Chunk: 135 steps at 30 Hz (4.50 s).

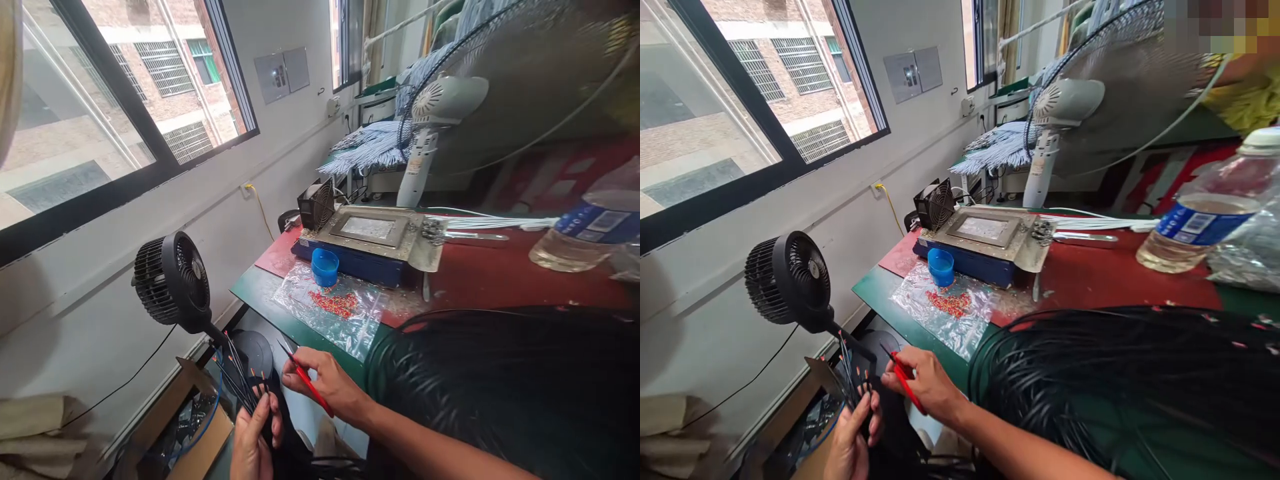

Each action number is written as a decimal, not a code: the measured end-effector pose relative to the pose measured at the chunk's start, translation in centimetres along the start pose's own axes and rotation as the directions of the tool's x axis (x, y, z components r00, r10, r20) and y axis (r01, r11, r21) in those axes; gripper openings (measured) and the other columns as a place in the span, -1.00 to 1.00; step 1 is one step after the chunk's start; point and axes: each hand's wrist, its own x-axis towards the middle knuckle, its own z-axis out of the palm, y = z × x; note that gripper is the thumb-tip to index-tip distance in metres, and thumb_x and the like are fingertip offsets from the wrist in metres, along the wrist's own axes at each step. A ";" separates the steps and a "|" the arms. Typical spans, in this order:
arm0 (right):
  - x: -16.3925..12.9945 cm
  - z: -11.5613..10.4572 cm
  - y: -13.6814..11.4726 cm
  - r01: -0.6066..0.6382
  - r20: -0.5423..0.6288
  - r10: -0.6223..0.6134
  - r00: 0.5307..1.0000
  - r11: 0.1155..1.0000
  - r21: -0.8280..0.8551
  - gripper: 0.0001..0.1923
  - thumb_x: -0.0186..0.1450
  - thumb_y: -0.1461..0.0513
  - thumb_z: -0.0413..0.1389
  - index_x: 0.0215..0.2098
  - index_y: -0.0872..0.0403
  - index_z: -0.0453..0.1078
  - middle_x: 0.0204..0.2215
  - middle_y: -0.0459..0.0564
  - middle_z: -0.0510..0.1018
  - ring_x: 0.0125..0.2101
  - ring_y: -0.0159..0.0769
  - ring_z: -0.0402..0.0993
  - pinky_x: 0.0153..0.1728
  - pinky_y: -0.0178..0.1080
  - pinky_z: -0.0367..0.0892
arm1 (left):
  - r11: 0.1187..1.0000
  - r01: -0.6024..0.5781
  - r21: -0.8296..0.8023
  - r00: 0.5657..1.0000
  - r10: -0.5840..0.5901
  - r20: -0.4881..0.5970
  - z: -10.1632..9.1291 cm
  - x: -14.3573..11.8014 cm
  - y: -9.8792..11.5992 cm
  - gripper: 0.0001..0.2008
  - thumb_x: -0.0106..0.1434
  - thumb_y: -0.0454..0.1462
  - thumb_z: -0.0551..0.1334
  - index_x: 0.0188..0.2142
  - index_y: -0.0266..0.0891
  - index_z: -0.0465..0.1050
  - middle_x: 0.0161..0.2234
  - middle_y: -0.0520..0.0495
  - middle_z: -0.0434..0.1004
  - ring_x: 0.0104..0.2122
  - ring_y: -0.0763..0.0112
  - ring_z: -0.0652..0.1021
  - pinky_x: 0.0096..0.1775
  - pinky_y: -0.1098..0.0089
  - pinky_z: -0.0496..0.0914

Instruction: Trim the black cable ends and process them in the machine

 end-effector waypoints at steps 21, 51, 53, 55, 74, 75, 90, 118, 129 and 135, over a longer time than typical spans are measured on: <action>-0.1 0.4 0.4 -0.029 0.267 0.135 0.954 0.930 -0.367 -0.51 0.08 -0.15 0.02 -0.58 0.11 0.23 -0.60 -0.16 0.21 -0.59 -0.49 0.02 -0.58 -0.38 -0.12 | 0.999 0.032 0.011 0.988 -0.030 -0.149 0.2 -0.5 0.5 -0.78 -0.02 -0.13 0.22 -0.43 -0.19 0.27 -0.68 0.24 0.11 -0.75 0.81 0.01 -0.66 0.56 -0.15; 0.1 0.7 1.4 -0.372 0.278 0.310 0.909 0.904 0.211 -0.51 0.08 -0.12 0.05 -0.65 0.14 0.29 -0.84 -0.20 0.18 -0.79 -0.52 0.10 -0.74 -0.42 -0.03 | 0.994 0.066 0.089 0.996 -0.059 -0.073 0.1 0.1 -1.0 -0.63 -0.03 -0.17 0.23 -0.24 -0.31 0.31 -0.76 0.25 0.05 -0.74 0.74 0.06 -0.66 0.56 -0.10; 0.2 0.6 1.2 -0.421 0.347 0.299 0.889 0.831 0.363 -0.52 0.08 -0.11 0.06 -0.62 0.15 0.29 -0.85 -0.21 0.19 -0.81 -0.53 0.11 -0.78 -0.44 -0.03 | 0.995 0.049 0.084 0.997 -0.044 -0.061 0.1 0.0 -1.3 -0.63 -0.07 -0.17 0.26 -0.26 -0.30 0.34 -0.78 0.25 0.07 -0.75 0.73 0.08 -0.66 0.56 -0.10; 0.2 0.6 1.0 -0.462 0.397 0.298 0.868 0.775 0.431 -0.54 0.07 -0.08 0.08 -0.61 0.17 0.30 -0.84 -0.20 0.23 -0.82 -0.54 0.13 -0.80 -0.46 -0.01 | 0.996 0.033 0.088 0.998 -0.028 -0.059 0.1 0.0 -1.5 -0.62 -0.14 -0.15 0.31 -0.33 -0.31 0.38 -0.78 0.22 0.12 -0.75 0.74 0.10 -0.66 0.56 -0.10; -0.4 1.0 1.2 -0.228 0.264 0.168 0.950 0.949 0.218 -0.57 0.00 0.00 0.19 -0.70 0.18 0.24 -0.79 -0.23 0.16 -0.73 -0.60 0.05 -0.74 -0.48 -0.10 | 0.976 0.023 0.216 0.997 -0.006 -0.079 0.3 0.1 -2.0 -0.66 -0.11 -0.09 0.26 -0.41 -0.31 0.39 -0.78 0.22 0.04 -0.73 0.68 0.06 -0.64 0.51 -0.11; -0.5 1.0 1.1 -0.242 0.267 0.172 0.948 0.936 0.255 -0.56 0.01 -0.01 0.18 -0.70 0.18 0.23 -0.79 -0.22 0.17 -0.74 -0.60 0.06 -0.75 -0.48 -0.09 | 0.975 0.030 0.221 0.998 -0.016 -0.067 0.4 0.0 -1.9 -0.67 -0.09 -0.09 0.25 -0.40 -0.31 0.38 -0.78 0.22 0.05 -0.73 0.68 0.06 -0.64 0.50 -0.11; -0.5 1.1 0.9 -0.529 0.502 0.249 0.829 0.640 0.557 -0.60 0.06 0.03 0.12 -0.66 0.21 0.30 -0.82 -0.16 0.29 -0.81 -0.56 0.17 -0.79 -0.50 0.06 | 0.995 0.035 0.094 0.999 -0.038 0.038 1.1 -0.7 -1.5 -0.78 0.00 -0.13 0.18 -0.56 -0.26 0.31 -0.76 0.19 0.06 -0.72 0.72 0.06 -0.62 0.54 -0.09; -0.6 1.8 1.0 -0.596 0.526 0.329 0.784 0.636 0.491 -0.74 0.10 0.20 0.04 -0.68 0.18 0.28 -0.82 -0.17 0.27 -0.79 -0.53 0.18 -0.76 -0.47 0.07 | 0.999 0.018 -0.051 1.000 -0.018 0.019 0.1 0.3 -2.4 -0.74 -0.11 -0.11 0.28 -0.52 -0.23 0.34 -0.73 0.18 0.23 -0.71 0.75 0.17 -0.62 0.62 0.04; -0.6 1.4 0.9 -0.485 0.464 0.232 0.855 0.675 0.557 -0.52 0.07 -0.04 0.10 -0.72 0.20 0.25 -0.84 -0.15 0.26 -0.81 -0.55 0.17 -0.78 -0.47 0.04 | 0.997 0.014 0.078 0.999 -0.018 0.050 0.0 0.1 -2.6 -0.73 -0.12 -0.11 0.28 -0.49 -0.28 0.40 -0.69 0.13 0.20 -0.67 0.71 0.16 -0.60 0.57 0.00; -0.7 1.4 0.6 -0.513 0.486 0.249 0.838 0.662 0.546 -0.54 0.05 -0.01 0.13 -0.72 0.20 0.25 -0.84 -0.15 0.26 -0.81 -0.55 0.17 -0.78 -0.47 0.05 | 0.994 -0.043 0.098 0.994 0.032 0.106 -0.4 0.6 -3.0 -0.79 -0.01 -0.14 0.20 -0.57 -0.25 0.32 -0.71 0.17 0.08 -0.70 0.72 0.04 -0.62 0.52 -0.08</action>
